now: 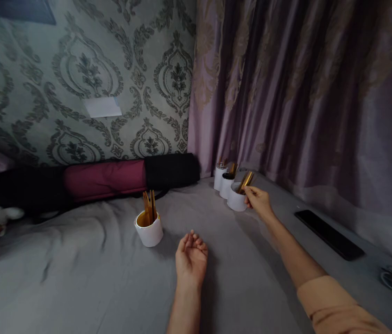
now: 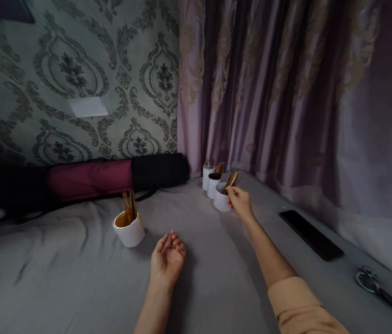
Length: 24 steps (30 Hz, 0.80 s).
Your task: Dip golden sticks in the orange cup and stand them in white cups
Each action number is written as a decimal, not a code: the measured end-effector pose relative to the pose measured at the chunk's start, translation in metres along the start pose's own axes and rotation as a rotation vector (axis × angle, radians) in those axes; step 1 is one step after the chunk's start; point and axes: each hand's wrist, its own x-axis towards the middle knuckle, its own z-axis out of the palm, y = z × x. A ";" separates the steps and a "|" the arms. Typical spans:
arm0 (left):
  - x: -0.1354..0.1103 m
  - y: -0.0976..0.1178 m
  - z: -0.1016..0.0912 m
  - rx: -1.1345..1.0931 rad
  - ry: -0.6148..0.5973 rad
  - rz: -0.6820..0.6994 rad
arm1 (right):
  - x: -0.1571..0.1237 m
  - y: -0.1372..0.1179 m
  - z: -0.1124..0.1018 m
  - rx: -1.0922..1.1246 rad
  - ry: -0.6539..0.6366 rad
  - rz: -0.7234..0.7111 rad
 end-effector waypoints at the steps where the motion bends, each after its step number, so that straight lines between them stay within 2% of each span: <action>1: 0.000 0.000 0.000 0.004 -0.004 0.003 | -0.001 -0.003 0.002 -0.007 0.001 -0.015; 10: 0.000 0.002 0.002 -0.052 0.027 0.037 | -0.020 -0.024 0.032 0.045 -0.112 -0.062; 18: 0.001 0.008 0.004 -0.094 0.051 0.131 | -0.042 -0.036 0.089 0.040 -0.371 -0.089; 24: 0.001 0.016 0.005 -0.106 0.059 0.196 | -0.057 -0.054 0.131 0.044 -0.603 -0.105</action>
